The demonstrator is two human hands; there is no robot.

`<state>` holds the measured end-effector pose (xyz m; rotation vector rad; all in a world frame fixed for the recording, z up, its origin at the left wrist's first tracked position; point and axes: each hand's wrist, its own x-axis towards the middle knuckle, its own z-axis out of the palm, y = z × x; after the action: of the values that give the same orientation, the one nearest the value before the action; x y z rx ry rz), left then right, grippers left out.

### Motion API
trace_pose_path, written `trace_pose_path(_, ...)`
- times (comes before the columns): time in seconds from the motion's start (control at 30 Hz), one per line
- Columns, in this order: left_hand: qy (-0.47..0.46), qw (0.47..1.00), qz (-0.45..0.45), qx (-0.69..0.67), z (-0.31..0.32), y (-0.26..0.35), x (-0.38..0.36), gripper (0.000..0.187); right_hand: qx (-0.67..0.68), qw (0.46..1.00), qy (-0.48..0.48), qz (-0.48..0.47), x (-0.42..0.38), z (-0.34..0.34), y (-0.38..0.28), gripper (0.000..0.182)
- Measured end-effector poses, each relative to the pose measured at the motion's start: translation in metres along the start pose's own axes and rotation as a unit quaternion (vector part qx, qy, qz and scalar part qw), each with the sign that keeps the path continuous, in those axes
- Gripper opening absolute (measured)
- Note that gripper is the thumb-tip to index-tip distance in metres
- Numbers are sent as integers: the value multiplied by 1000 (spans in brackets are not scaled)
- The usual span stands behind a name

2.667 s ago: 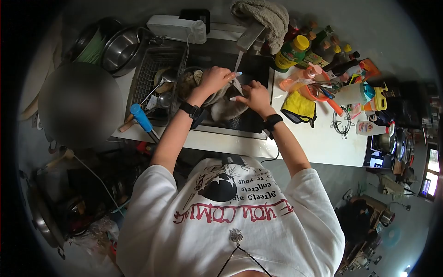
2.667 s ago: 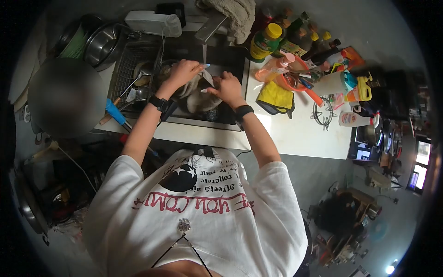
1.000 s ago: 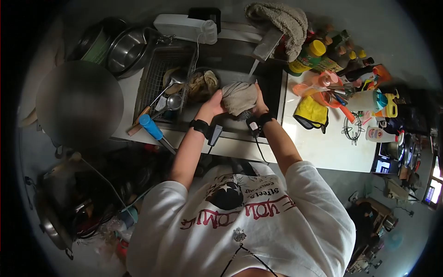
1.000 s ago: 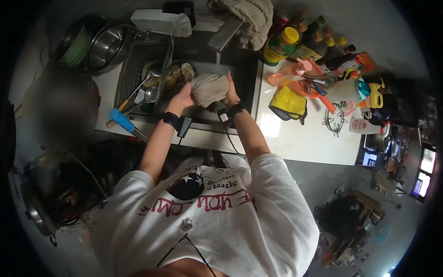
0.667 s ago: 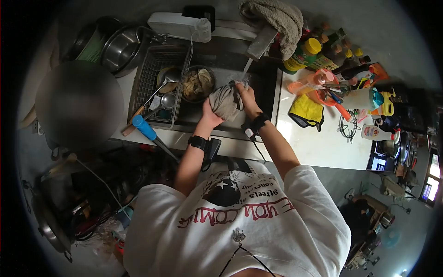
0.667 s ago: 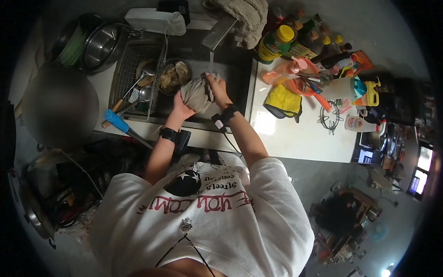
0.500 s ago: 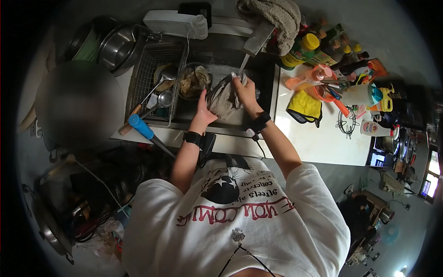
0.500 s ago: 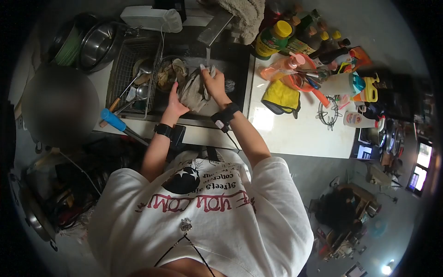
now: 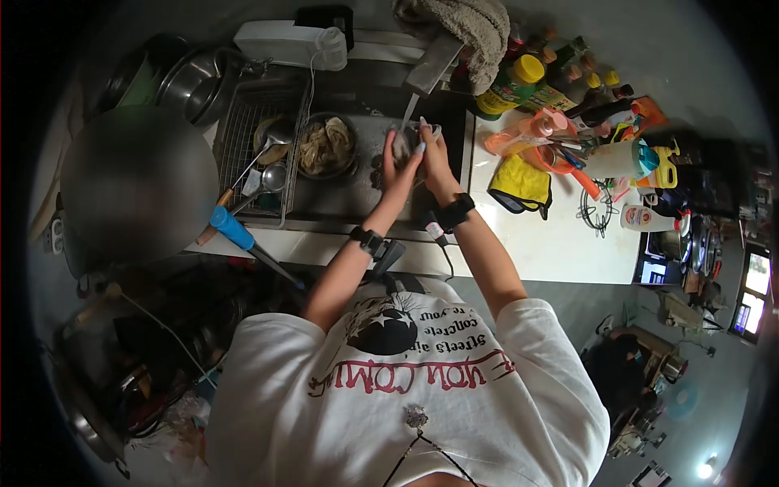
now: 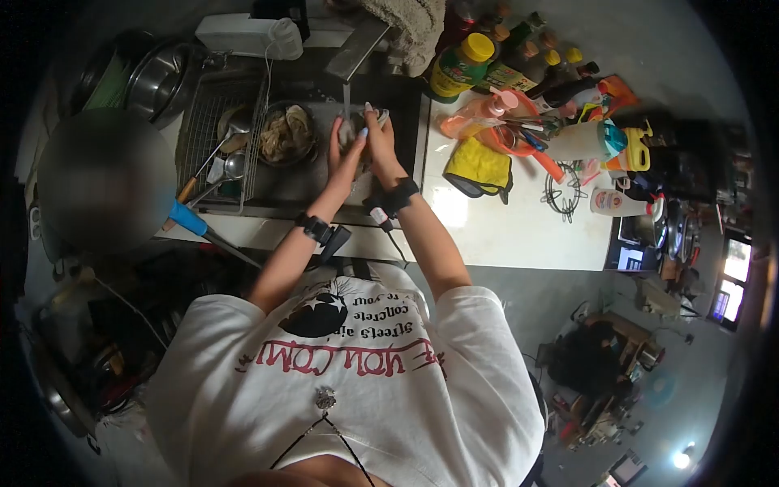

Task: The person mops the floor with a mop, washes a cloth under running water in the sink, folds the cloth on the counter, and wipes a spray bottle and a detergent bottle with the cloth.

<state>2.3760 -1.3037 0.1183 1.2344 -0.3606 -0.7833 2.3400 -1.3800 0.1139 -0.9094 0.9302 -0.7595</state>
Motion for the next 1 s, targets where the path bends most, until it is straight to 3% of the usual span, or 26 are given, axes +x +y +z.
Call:
trace_pose_path(0.07, 69, 983, 96, 140, 7, -9, 8, 48, 13, 999, 18, -25, 12, 3, 19, 32)
trace_pose_path(0.17, 111, 959, 133, 225, 3, -26, 26, 36, -71, 980, 185, -33, 24, 10, 32, 40)
trace_pose_path(0.27, 144, 946, 167, 239, 0, -20, 36, 29, -150, 958, 244, 8, 31, 13, 37, 46)
trace_pose_path(0.4, 160, 931, 106, 310, -24, -19, 43, 29, -245, 944, 219, -43, 24, 17, 38, 52)
trace_pose_path(0.47, 172, 921, 87, 338, -37, -27, 51, 31, -414, 893, 174, -34, 29, 14, 41, 54)
trace_pose_path(0.53, 171, 919, 75, 348, -51, -34, 54, 32, -446, 883, 137, -52, 29, 14, 40, 55)
trace_pose_path(0.6, 146, 946, 11, 288, -64, -47, 59, 42, -476, 871, 104, -71, 28, 13, 35, 56)
trace_pose_path(0.63, 146, 946, 11, 288, -66, -49, 59, 42, -432, 892, 82, -107, 27, 11, 31, 57)
trace_pose_path(0.67, 183, 964, -154, 121, -67, -51, 59, 48, -387, 909, 60, -144, 26, 10, 27, 58)
trace_pose_path(0.7, 211, 926, -310, -55, -66, -50, 58, 55, -390, 912, 63, -114, 29, 9, 26, 49)
trace_pose_path(0.73, 212, 925, -311, -57, -66, -41, 51, 55, -392, 911, 62, -113, 27, 9, 23, 49)
trace_pose_path(0.8, 55, 858, -338, -383, -70, -24, 37, 60, -392, 908, 101, -103, 24, 8, 18, 46)
trace_pose_path(0.83, 29, 853, -320, -412, -73, -34, 35, 63, -394, 908, 102, -103, 28, 4, 23, 46)
trace_pose_path(0.93, 24, 881, -300, -364, -63, -40, 30, 63, -336, 928, 134, -92, 37, -7, 39, 46)
trace_pose_path(0.97, 23, 880, -301, -366, -57, -41, 30, 63, -306, 943, 125, -47, 38, -12, 41, 46)
trace_pose_path(1.0, 41, 931, -222, -287, -52, -44, 30, 56, -276, 954, 116, -3, 40, -16, 45, 48)
